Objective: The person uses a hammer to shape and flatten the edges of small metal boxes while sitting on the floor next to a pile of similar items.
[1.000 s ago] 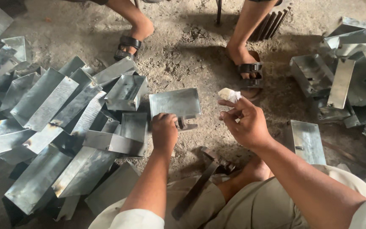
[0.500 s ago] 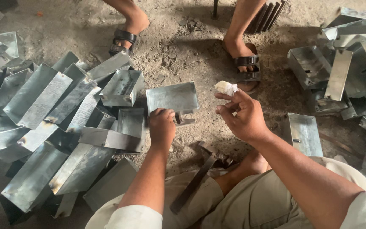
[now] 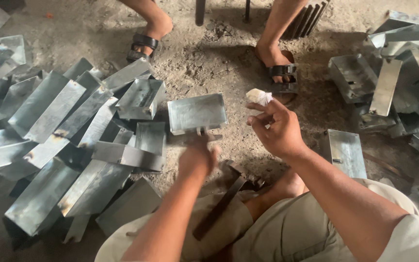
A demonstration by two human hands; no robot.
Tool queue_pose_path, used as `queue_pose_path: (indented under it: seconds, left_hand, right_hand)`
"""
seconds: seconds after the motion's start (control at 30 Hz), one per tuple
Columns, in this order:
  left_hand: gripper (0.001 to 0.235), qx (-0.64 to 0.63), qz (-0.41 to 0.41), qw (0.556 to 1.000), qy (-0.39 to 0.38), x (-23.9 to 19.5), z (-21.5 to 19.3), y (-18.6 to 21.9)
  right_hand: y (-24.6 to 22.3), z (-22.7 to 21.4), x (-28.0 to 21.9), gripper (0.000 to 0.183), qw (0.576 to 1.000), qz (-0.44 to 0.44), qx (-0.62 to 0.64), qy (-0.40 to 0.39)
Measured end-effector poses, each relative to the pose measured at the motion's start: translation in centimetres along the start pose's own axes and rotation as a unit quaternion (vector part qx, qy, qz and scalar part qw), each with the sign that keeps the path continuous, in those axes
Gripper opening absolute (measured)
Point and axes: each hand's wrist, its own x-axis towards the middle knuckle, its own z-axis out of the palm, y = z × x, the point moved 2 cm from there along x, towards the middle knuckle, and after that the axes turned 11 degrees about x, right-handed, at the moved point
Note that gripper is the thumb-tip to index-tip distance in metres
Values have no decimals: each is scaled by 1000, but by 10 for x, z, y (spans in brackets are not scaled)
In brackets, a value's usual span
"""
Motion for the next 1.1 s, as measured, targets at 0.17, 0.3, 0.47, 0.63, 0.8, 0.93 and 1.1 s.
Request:
queue_pose_path:
  seconds: [0.17, 0.3, 0.47, 0.63, 0.8, 0.93, 1.1]
  left_hand:
    - [32, 57, 90, 985, -137, -84, 55, 31]
    - [23, 6, 102, 993, -65, -77, 88, 30]
    - [33, -239, 42, 966, -86, -86, 29, 26]
    - [38, -523, 8, 852, -16, -81, -7, 32]
    - [36, -585, -27, 799, 137, -50, 26, 14]
    - [34, -648, 36, 740, 179, -38, 39, -4]
    - [47, -760, 26, 643, 91, -36, 31, -7]
  right_hand:
    - [-1, 2, -1, 29, 1000, -7, 4, 8]
    - [-14, 0, -5, 32, 999, -31, -15, 18]
    - [-56, -16, -27, 18, 977, -197, -73, 40]
    - [-77, -12, -49, 34, 953, -254, -136, 93]
    - [-45, 56, -69, 45, 989, -138, -34, -39]
    - [-19, 97, -87, 31, 989, -48, 30, -138]
    - [-3, 104, -85, 30, 990, -16, -17, -137]
